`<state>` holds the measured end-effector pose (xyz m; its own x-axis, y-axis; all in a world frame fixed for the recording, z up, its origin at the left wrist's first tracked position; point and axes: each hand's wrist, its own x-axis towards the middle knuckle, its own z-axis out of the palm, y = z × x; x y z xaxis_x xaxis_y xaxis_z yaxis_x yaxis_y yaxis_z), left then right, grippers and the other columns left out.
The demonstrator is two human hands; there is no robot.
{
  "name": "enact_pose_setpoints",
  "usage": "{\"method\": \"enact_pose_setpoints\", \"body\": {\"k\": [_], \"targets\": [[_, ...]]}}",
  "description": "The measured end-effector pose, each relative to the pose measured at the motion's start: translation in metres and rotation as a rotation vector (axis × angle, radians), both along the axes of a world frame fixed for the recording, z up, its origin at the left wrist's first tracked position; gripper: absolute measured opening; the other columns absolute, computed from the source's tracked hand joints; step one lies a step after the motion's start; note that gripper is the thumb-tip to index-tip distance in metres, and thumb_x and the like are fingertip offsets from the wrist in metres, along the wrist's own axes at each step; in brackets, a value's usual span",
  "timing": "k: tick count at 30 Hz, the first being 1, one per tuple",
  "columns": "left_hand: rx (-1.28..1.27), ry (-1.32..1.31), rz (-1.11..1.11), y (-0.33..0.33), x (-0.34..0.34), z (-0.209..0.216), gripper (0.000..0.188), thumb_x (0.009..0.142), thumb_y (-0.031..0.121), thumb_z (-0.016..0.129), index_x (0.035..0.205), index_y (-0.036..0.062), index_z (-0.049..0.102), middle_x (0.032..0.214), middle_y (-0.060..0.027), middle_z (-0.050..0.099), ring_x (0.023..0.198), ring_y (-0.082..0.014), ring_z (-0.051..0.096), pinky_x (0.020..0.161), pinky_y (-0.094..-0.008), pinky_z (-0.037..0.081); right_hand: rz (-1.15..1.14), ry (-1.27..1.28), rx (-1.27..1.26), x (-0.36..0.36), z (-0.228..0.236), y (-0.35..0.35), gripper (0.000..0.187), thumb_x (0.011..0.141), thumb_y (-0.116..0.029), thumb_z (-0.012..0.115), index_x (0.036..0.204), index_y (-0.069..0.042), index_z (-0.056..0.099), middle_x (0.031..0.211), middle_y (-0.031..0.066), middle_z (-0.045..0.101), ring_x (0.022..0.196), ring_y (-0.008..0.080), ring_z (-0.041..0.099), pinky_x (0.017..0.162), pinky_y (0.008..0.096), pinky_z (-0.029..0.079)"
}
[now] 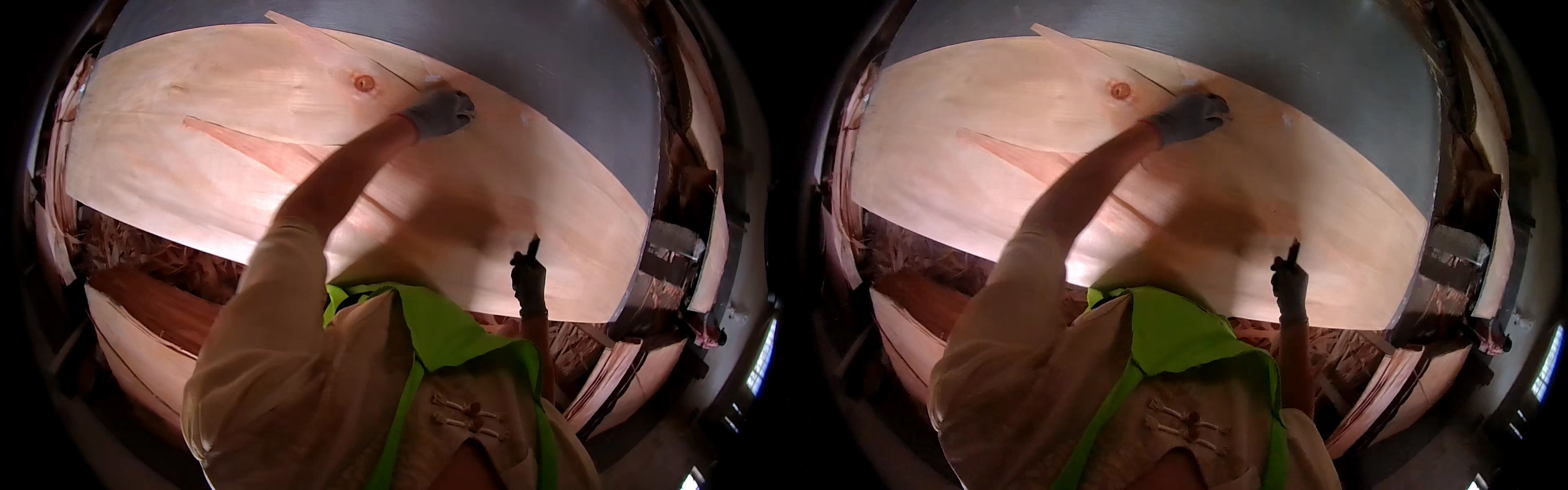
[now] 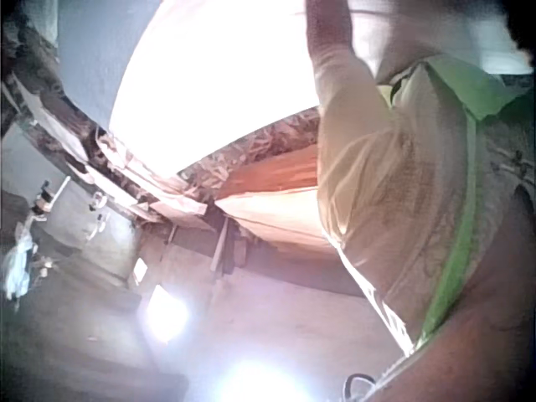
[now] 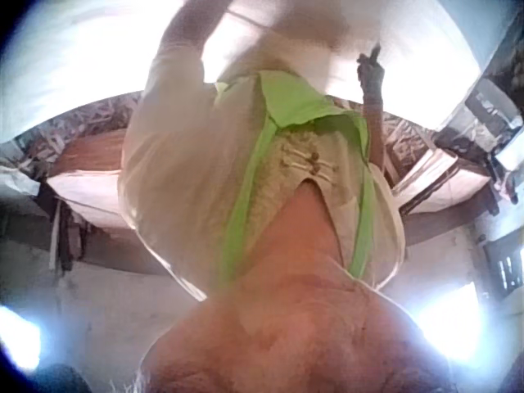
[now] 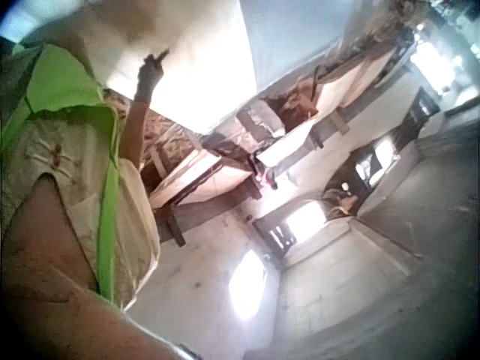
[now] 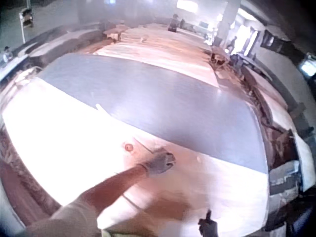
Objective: The person cuts wood veneer sheets with a knife, removes thin scrap strips, and stacks the prepared sheets onto a metal table.
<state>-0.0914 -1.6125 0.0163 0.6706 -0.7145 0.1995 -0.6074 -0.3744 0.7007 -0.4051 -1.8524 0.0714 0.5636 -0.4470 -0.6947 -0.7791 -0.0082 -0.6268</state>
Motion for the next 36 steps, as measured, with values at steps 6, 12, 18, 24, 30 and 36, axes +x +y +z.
{"method": "enact_pose_setpoints", "body": {"k": [6, 12, 18, 24, 30, 36], "targets": [[0.544, -0.327, -0.239, 0.095, -0.151, 0.067, 0.079, 0.066, 0.032, 0.070, 0.136, 0.0149, 0.037, 0.143, -0.0159, 0.028, 0.127, -0.0333, 0.032, 0.102, -0.0501, 0.027, -0.427, -0.203, 0.273, -0.080, -0.063, -0.027, 0.025, 0.086, -0.027, 0.058, 0.068, -0.010, 0.053, 0.046, 0.0005, 0.043, 0.031, 0.0123, 0.037, 0.031, 0.0255, 0.030], [0.626, -0.468, 0.036, 0.116, -0.205, 0.019, 0.027, 0.072, 0.017, 0.058, 0.099, 0.0136, 0.061, 0.097, -0.0072, 0.057, 0.100, -0.0262, 0.050, 0.096, -0.0411, 0.035, -0.281, -0.228, 0.329, -0.083, -0.066, -0.034, 0.032, 0.088, -0.031, 0.056, 0.062, -0.016, 0.045, 0.046, -0.0012, 0.041, 0.034, 0.0118, 0.039, 0.033, 0.0257, 0.035], [0.503, -0.604, 0.309, 0.103, -0.214, 0.019, 0.015, 0.070, 0.016, 0.059, 0.084, 0.0114, 0.061, 0.091, -0.0083, 0.060, 0.094, -0.0243, 0.054, 0.088, -0.0398, 0.041, -0.289, -0.275, 0.340, -0.082, -0.063, -0.035, 0.027, 0.084, -0.030, 0.062, 0.066, -0.014, 0.050, 0.050, -0.0029, 0.042, 0.035, 0.0109, 0.039, 0.033, 0.0259, 0.033], [0.207, -0.664, 0.589, 0.120, -0.252, 0.118, 0.014, 0.073, 0.014, 0.057, 0.086, 0.0097, 0.058, 0.077, -0.0083, 0.057, 0.077, -0.0260, 0.056, 0.085, -0.0403, 0.043, -0.172, -0.345, 0.486, -0.087, -0.069, -0.034, 0.023, 0.086, -0.026, 0.054, 0.065, -0.020, 0.050, 0.050, -0.0061, 0.039, 0.039, 0.0081, 0.035, 0.036, 0.0226, 0.027], [0.013, -0.699, 0.993, 0.245, -0.338, 0.217, 0.027, 0.069, 0.003, 0.061, 0.096, 0.0045, 0.058, 0.077, -0.0100, 0.057, 0.071, -0.0272, 0.056, 0.065, -0.0382, 0.043, -0.200, -0.349, 0.050, -0.093, -0.090, -0.023, 0.021, 0.081, -0.025, 0.059, 0.072, -0.007, 0.057, 0.061, -0.0003, 0.046, 0.054, 0.0117, 0.040, 0.047, 0.0285, 0.034], [-0.476, -0.494, 1.672, 0.449, -0.442, 0.193, 0.019, 0.083, 0.002, 0.052, 0.101, 0.0027, 0.058, 0.085, -0.0113, 0.060, 0.073, -0.0189, 0.059, 0.072, -0.0308, 0.047, -0.039, -0.349, -0.191, -0.048, -0.094, 0.083, 0.018, 0.079, -0.021, 0.053, 0.082, -0.003, 0.056, 0.063, 0.0067, 0.053, 0.035, 0.0125, 0.030, 0.031, 0.0266, 0.024]]}}
